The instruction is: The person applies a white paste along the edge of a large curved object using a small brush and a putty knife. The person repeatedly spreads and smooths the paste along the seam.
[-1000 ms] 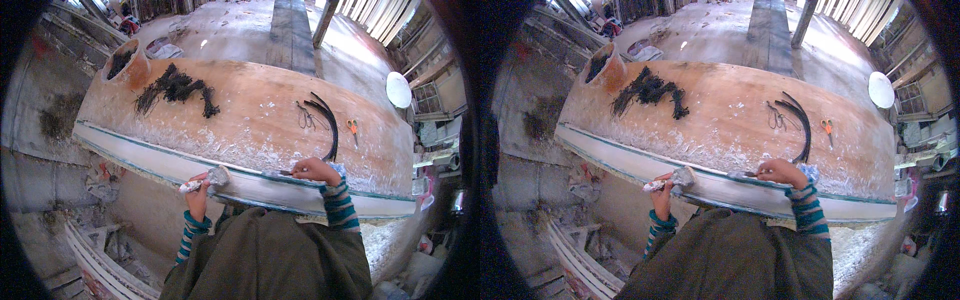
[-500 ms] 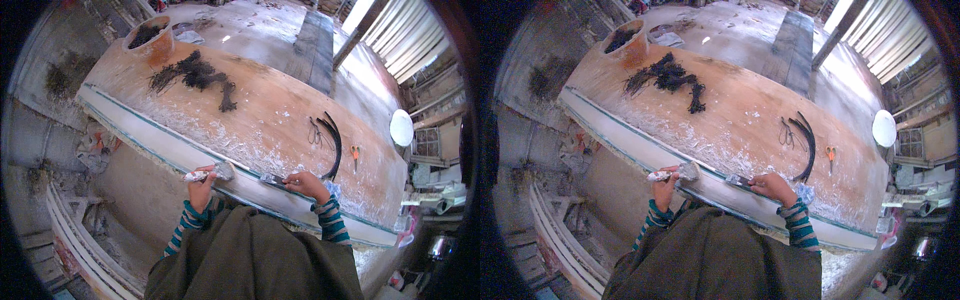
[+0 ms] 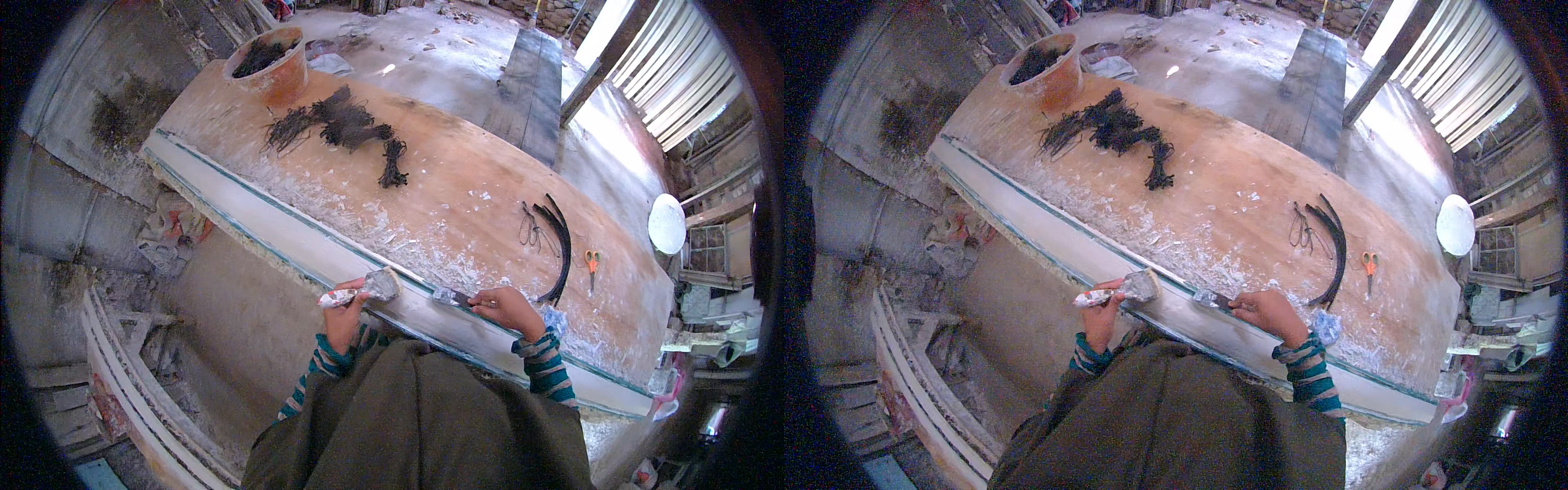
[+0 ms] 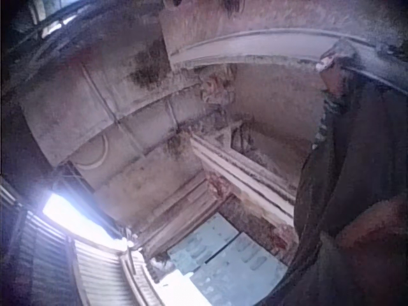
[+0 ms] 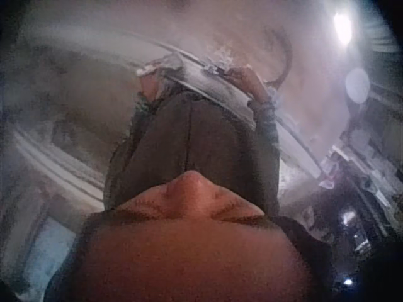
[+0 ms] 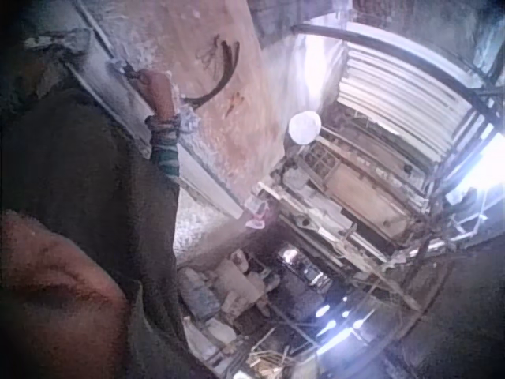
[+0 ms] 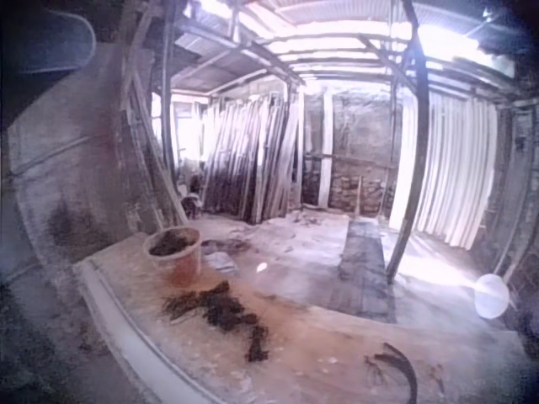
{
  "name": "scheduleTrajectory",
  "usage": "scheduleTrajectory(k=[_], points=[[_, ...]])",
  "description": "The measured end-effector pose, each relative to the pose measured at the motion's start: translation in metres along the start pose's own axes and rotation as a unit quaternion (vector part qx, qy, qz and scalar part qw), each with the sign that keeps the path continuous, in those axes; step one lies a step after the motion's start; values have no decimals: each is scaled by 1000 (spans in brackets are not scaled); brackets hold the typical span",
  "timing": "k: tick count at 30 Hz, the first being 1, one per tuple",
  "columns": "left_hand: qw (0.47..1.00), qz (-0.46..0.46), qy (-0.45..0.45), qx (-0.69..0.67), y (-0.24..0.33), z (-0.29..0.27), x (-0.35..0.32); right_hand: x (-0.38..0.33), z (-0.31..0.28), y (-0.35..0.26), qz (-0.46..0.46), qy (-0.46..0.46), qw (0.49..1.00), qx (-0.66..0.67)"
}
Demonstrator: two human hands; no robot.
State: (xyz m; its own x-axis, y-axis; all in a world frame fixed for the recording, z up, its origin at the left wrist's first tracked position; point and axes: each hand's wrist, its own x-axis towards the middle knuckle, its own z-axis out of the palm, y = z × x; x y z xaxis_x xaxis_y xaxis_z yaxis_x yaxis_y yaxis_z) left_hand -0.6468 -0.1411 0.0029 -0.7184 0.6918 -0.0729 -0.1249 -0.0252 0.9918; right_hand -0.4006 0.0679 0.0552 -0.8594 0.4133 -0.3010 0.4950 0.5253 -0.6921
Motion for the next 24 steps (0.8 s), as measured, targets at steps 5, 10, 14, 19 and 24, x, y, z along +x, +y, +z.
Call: scheduleTrajectory(k=[5,10,14,19,24], points=[[999,37,-4,21,-1,2,-2,35,1,-33,-4,24,997,-71],[998,47,30,-31,-4,-4,-8,15,-8,-13,-6,-23,998,-66],[999,38,14,-13,0,-8,-8,23,12,-9,-5,5,998,-69],[998,54,17,-14,-7,-7,-4,43,2,-15,-6,-6,999,-49],[998,52,19,-12,-3,-7,-4,13,2,-2,6,-10,998,-56]])
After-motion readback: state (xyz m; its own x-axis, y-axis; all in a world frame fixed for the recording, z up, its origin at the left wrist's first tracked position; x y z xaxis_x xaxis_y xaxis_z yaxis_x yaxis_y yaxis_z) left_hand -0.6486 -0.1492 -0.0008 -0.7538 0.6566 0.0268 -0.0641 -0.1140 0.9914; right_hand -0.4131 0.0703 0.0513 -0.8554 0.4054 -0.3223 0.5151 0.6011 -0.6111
